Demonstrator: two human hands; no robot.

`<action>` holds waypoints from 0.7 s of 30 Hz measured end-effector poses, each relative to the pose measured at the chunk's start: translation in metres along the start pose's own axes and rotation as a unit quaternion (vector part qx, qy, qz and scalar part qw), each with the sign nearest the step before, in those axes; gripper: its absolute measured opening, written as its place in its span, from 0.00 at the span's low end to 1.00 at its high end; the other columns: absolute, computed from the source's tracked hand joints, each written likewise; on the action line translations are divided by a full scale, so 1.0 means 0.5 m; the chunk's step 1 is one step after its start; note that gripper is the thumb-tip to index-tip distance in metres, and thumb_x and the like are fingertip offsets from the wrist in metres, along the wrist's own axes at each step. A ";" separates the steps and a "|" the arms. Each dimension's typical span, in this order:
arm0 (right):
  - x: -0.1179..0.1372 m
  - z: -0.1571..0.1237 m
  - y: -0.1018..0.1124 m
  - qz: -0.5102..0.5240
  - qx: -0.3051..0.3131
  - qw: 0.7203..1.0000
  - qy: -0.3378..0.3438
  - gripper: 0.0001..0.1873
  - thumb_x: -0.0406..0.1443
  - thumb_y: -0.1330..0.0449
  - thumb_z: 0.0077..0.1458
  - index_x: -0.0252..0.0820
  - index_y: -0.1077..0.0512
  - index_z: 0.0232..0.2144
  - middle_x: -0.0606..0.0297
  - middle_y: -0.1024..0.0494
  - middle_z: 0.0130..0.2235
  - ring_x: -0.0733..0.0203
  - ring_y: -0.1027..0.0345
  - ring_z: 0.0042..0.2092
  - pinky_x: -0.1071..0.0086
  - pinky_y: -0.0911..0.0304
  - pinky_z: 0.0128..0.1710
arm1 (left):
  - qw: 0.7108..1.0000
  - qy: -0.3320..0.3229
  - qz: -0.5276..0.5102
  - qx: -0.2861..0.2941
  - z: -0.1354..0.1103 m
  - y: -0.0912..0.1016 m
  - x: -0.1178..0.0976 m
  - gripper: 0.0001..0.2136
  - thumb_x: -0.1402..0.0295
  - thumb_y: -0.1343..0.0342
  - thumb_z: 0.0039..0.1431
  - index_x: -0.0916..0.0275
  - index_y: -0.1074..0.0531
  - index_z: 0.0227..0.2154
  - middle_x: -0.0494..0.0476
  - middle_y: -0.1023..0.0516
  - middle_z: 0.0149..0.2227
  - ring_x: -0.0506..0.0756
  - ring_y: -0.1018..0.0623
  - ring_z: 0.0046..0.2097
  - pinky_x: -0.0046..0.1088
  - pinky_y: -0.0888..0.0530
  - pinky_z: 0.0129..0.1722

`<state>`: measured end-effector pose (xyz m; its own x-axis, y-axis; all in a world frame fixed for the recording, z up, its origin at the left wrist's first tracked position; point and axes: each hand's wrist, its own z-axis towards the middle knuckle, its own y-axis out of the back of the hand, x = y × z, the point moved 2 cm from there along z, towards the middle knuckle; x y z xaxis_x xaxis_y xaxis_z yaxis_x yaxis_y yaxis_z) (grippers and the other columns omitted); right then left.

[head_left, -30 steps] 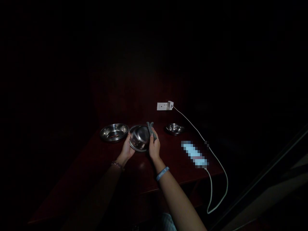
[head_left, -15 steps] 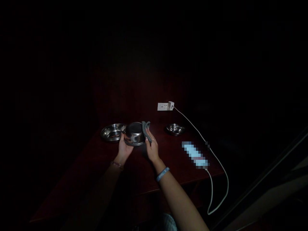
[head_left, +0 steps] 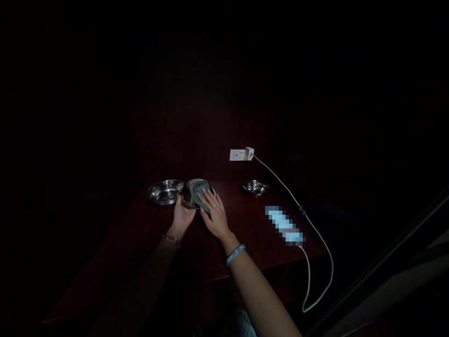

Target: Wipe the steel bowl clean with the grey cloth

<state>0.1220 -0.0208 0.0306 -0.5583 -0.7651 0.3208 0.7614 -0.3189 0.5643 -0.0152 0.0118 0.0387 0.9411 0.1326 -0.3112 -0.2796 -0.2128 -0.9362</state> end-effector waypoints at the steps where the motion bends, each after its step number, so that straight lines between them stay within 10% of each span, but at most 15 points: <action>1: -0.007 0.000 -0.001 0.008 -0.021 1.000 -0.018 0.27 0.40 0.50 0.70 0.52 0.38 0.69 0.63 0.37 0.71 0.53 0.46 0.73 0.48 0.52 0.73 | 1.000 -0.001 0.004 0.004 0.000 0.000 0.001 0.16 0.66 0.56 0.74 0.60 0.22 0.47 0.54 0.15 0.36 0.52 0.17 0.35 0.28 0.21 0.43; 10: -0.053 0.001 0.000 0.127 -0.172 0.959 -0.188 0.30 0.47 0.57 0.73 0.42 0.35 0.68 0.55 0.32 0.68 0.53 0.41 0.70 0.51 0.47 0.72 | 0.999 0.029 0.039 0.015 -0.029 -0.012 0.009 0.12 0.67 0.51 0.72 0.61 0.21 0.39 0.55 0.15 0.36 0.53 0.16 0.37 0.31 0.21 0.47; 21: -0.099 -0.008 -0.009 0.118 -0.265 0.934 -0.206 0.32 0.46 0.61 0.73 0.37 0.41 0.70 0.47 0.36 0.69 0.52 0.43 0.71 0.47 0.47 0.71 | 0.998 0.046 0.044 0.017 -0.026 -0.009 0.010 0.10 0.71 0.48 0.68 0.63 0.22 0.34 0.55 0.15 0.34 0.53 0.17 0.36 0.32 0.23 0.49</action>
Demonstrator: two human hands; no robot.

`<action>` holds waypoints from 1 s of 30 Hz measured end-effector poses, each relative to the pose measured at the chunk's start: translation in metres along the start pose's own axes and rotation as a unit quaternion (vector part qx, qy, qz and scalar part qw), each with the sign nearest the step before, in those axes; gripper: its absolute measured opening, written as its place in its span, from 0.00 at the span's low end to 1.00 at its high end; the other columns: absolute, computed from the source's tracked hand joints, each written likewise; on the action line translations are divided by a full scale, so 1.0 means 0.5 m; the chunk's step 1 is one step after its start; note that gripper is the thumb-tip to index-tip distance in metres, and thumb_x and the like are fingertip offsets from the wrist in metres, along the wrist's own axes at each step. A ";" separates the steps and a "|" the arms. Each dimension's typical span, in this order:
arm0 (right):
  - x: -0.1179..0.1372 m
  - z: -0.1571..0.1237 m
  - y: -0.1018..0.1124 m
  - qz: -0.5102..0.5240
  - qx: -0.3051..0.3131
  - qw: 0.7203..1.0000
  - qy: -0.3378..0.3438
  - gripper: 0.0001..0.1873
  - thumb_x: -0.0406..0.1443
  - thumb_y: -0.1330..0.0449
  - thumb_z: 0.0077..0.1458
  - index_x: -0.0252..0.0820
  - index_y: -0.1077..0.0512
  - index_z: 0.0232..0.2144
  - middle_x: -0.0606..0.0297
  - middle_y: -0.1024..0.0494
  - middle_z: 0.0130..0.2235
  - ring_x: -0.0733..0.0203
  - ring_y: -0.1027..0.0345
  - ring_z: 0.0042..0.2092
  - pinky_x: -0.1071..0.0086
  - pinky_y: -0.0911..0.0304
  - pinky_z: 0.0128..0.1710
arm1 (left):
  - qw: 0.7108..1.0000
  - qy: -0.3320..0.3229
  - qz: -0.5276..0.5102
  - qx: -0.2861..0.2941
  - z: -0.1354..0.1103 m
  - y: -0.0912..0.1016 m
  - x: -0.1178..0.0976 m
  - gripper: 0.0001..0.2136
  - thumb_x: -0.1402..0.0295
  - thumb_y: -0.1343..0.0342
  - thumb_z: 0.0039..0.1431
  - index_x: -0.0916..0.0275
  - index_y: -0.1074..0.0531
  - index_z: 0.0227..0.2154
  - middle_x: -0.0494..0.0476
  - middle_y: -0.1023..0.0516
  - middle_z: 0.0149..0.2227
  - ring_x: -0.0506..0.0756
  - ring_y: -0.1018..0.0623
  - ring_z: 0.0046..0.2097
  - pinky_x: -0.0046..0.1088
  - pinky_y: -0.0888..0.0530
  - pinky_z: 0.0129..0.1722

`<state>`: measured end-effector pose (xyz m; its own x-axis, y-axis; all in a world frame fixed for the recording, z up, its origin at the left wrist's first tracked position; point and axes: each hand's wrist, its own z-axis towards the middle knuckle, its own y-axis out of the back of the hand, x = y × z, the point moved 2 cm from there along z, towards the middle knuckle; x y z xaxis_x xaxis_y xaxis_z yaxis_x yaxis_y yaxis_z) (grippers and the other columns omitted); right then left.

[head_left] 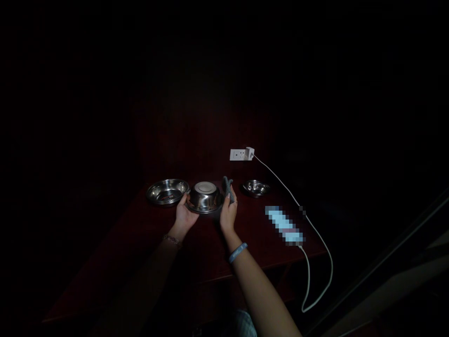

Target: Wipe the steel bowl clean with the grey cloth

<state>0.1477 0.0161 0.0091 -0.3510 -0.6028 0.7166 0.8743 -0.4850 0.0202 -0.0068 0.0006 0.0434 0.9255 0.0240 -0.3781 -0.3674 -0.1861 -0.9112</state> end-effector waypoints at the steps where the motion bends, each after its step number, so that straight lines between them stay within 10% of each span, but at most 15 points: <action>1: 0.003 0.000 0.002 0.015 -0.007 1.000 0.003 0.32 0.46 0.61 0.73 0.37 0.42 0.70 0.47 0.36 0.69 0.52 0.44 0.71 0.46 0.47 0.71 | 1.000 -0.003 -0.003 -0.004 0.000 0.000 -0.001 0.10 0.71 0.48 0.68 0.63 0.22 0.34 0.55 0.15 0.33 0.53 0.17 0.35 0.32 0.23 0.48; 21: 0.108 -0.034 0.014 -0.117 0.254 0.922 0.269 0.29 0.43 0.41 0.59 0.47 0.26 0.62 0.60 0.29 0.66 0.48 0.36 0.64 0.53 0.37 0.64 | 0.997 -0.050 -0.047 -0.023 0.021 0.014 -0.022 0.14 0.71 0.53 0.70 0.62 0.21 0.44 0.53 0.16 0.31 0.52 0.18 0.31 0.28 0.22 0.39; 30: 0.107 -0.039 0.008 -0.150 0.250 0.920 0.262 0.22 0.40 0.44 0.65 0.48 0.25 0.59 0.59 0.27 0.64 0.50 0.34 0.59 0.56 0.38 0.60 | 0.998 -0.027 -0.035 -0.042 0.025 0.019 -0.016 0.13 0.70 0.53 0.70 0.63 0.22 0.41 0.53 0.18 0.28 0.53 0.19 0.29 0.29 0.22 0.39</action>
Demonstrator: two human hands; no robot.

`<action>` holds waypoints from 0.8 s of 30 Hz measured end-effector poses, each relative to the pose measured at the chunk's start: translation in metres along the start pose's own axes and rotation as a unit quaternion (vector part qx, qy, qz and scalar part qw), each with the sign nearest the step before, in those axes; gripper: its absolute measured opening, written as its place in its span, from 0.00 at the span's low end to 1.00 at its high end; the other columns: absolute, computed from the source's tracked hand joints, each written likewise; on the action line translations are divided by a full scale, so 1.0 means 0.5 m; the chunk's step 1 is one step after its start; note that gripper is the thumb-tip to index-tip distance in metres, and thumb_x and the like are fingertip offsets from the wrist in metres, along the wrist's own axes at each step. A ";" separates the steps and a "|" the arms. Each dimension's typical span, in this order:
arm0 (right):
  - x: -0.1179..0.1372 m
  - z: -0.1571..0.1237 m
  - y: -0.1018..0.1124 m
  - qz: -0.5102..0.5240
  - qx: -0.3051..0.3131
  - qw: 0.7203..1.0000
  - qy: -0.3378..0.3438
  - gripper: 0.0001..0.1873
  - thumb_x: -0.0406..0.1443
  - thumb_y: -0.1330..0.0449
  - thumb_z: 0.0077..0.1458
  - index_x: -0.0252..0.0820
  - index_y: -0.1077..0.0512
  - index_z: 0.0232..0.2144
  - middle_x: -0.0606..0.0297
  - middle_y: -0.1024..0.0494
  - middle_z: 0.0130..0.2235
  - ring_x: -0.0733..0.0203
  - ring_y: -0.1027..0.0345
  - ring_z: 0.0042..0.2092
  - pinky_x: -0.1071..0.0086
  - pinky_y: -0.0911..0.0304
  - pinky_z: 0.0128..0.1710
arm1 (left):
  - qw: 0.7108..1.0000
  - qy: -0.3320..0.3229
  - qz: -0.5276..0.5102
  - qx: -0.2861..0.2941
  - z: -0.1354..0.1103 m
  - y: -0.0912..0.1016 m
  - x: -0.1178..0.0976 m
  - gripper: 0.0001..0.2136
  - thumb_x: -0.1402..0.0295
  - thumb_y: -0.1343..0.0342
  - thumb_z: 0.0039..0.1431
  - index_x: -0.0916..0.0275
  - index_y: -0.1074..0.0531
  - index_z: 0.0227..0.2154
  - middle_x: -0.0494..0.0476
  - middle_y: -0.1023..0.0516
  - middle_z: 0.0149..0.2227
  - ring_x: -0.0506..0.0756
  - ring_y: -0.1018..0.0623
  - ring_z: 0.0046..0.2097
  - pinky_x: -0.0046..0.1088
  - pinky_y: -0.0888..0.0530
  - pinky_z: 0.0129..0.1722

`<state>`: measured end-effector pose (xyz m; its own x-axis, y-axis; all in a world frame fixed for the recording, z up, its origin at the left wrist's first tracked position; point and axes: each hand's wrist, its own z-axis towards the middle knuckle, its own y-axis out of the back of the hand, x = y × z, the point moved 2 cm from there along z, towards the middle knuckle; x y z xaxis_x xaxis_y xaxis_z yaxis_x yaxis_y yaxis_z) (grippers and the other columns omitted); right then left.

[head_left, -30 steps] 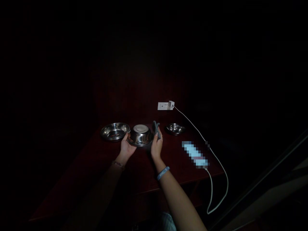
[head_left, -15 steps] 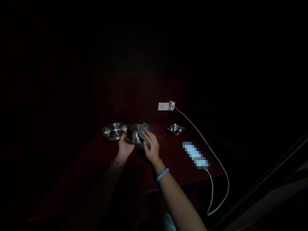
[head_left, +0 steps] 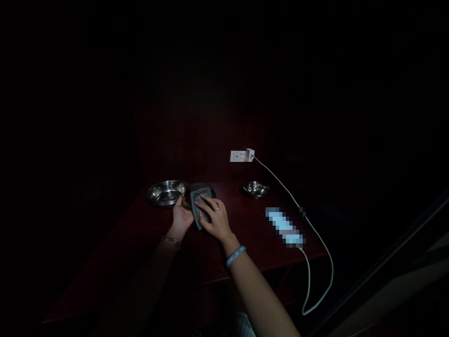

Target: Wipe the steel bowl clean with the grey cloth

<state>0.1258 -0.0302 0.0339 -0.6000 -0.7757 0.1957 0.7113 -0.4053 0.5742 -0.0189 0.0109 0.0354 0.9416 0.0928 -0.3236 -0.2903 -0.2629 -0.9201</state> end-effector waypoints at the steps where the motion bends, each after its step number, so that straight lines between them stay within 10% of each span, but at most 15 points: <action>1: 0.000 0.001 -0.001 -0.006 0.004 1.000 -0.001 0.24 0.41 0.43 0.65 0.48 0.26 0.61 0.58 0.28 0.65 0.50 0.34 0.59 0.56 0.38 0.61 | 1.000 0.003 0.002 0.000 -0.001 0.000 0.001 0.12 0.70 0.52 0.70 0.63 0.22 0.42 0.54 0.18 0.29 0.53 0.19 0.29 0.30 0.21 0.41; 14: -0.004 0.006 -0.001 -0.043 0.069 0.996 0.027 0.44 0.40 0.41 0.58 0.40 0.47 0.73 0.55 0.45 0.74 0.43 0.51 0.73 0.49 0.51 0.71 | 0.998 0.036 0.036 0.025 -0.017 -0.017 0.009 0.13 0.71 0.54 0.71 0.63 0.23 0.45 0.52 0.19 0.28 0.51 0.19 0.28 0.27 0.22 0.38; 24: -0.032 0.008 0.001 -0.042 0.051 0.998 -0.010 0.38 0.30 0.48 0.61 0.45 0.45 0.73 0.61 0.42 0.74 0.49 0.48 0.73 0.50 0.44 0.70 | 0.991 0.074 0.079 0.084 -0.038 -0.038 0.032 0.16 0.71 0.57 0.73 0.65 0.24 0.50 0.57 0.16 0.36 0.52 0.17 0.35 0.28 0.22 0.48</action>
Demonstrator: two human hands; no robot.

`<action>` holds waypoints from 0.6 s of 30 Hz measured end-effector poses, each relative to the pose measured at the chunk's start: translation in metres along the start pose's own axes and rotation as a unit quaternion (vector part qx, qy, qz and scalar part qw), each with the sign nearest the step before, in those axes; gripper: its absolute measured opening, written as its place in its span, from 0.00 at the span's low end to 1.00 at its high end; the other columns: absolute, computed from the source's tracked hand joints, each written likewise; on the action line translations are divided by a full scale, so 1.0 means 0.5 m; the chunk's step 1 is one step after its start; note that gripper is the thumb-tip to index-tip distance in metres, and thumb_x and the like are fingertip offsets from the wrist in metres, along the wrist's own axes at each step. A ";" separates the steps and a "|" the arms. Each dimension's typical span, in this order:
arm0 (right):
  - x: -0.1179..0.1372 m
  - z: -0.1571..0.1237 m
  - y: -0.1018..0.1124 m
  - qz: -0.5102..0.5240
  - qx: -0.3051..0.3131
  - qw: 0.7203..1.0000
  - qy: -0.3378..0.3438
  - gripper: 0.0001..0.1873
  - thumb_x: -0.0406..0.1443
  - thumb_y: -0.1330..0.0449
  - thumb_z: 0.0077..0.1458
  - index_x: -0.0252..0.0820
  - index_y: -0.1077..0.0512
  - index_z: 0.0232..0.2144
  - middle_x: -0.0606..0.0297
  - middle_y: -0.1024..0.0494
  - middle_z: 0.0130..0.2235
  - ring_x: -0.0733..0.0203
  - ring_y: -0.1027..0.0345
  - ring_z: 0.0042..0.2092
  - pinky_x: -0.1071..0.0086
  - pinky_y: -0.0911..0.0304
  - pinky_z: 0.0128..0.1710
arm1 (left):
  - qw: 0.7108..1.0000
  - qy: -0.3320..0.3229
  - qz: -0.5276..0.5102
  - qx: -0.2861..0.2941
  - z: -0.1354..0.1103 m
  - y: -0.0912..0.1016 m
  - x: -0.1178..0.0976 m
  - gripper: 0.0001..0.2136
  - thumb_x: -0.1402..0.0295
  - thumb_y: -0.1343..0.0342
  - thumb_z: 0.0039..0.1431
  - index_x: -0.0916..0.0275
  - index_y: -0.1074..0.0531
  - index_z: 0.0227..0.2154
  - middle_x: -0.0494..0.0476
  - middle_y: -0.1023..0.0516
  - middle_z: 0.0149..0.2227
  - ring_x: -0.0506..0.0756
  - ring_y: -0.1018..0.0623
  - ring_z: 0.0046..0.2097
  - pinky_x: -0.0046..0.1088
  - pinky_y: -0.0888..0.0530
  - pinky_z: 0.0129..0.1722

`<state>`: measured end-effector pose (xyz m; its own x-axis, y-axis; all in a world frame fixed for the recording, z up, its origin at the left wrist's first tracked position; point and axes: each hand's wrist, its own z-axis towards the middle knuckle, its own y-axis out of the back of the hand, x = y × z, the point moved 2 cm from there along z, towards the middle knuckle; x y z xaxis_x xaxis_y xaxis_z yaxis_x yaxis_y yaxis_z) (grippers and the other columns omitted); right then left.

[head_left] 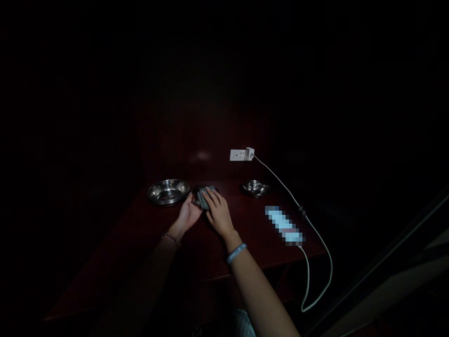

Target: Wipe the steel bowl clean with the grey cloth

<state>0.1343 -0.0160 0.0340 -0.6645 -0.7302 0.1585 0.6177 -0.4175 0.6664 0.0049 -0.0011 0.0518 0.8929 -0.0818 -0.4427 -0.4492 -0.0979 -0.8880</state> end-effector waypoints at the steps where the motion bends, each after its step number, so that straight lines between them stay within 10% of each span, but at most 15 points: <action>1: -0.002 0.000 0.001 0.002 -0.006 1.000 -0.004 0.38 0.29 0.48 0.61 0.46 0.45 0.73 0.62 0.42 0.73 0.49 0.47 0.72 0.50 0.43 0.69 | 1.000 0.000 0.004 0.003 0.001 0.000 0.003 0.16 0.71 0.57 0.72 0.65 0.25 0.51 0.57 0.15 0.36 0.52 0.17 0.37 0.28 0.23 0.50; 12: -0.026 -0.013 0.004 0.046 -0.096 0.993 -0.046 0.39 0.26 0.50 0.60 0.50 0.42 0.71 0.66 0.39 0.72 0.52 0.43 0.72 0.53 0.40 0.70 | 0.985 0.027 0.139 0.094 0.005 0.019 0.021 0.12 0.66 0.50 0.68 0.60 0.22 0.43 0.63 0.16 0.48 0.59 0.20 0.55 0.42 0.29 0.61; 18: -0.040 -0.022 0.014 0.126 -0.218 0.959 -0.128 0.34 0.28 0.52 0.63 0.45 0.38 0.70 0.62 0.38 0.72 0.55 0.44 0.72 0.56 0.44 0.71 | 0.927 -0.012 0.329 0.181 0.000 0.024 0.023 0.25 0.44 0.46 0.60 0.60 0.22 0.46 0.65 0.20 0.56 0.64 0.27 0.62 0.48 0.36 0.65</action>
<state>0.1565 -0.0100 0.0274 -0.5179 -0.7045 0.4852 0.8525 -0.4721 0.2244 0.0096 -0.0030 0.0359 0.4305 0.0164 -0.9024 -0.8616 0.3053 -0.4055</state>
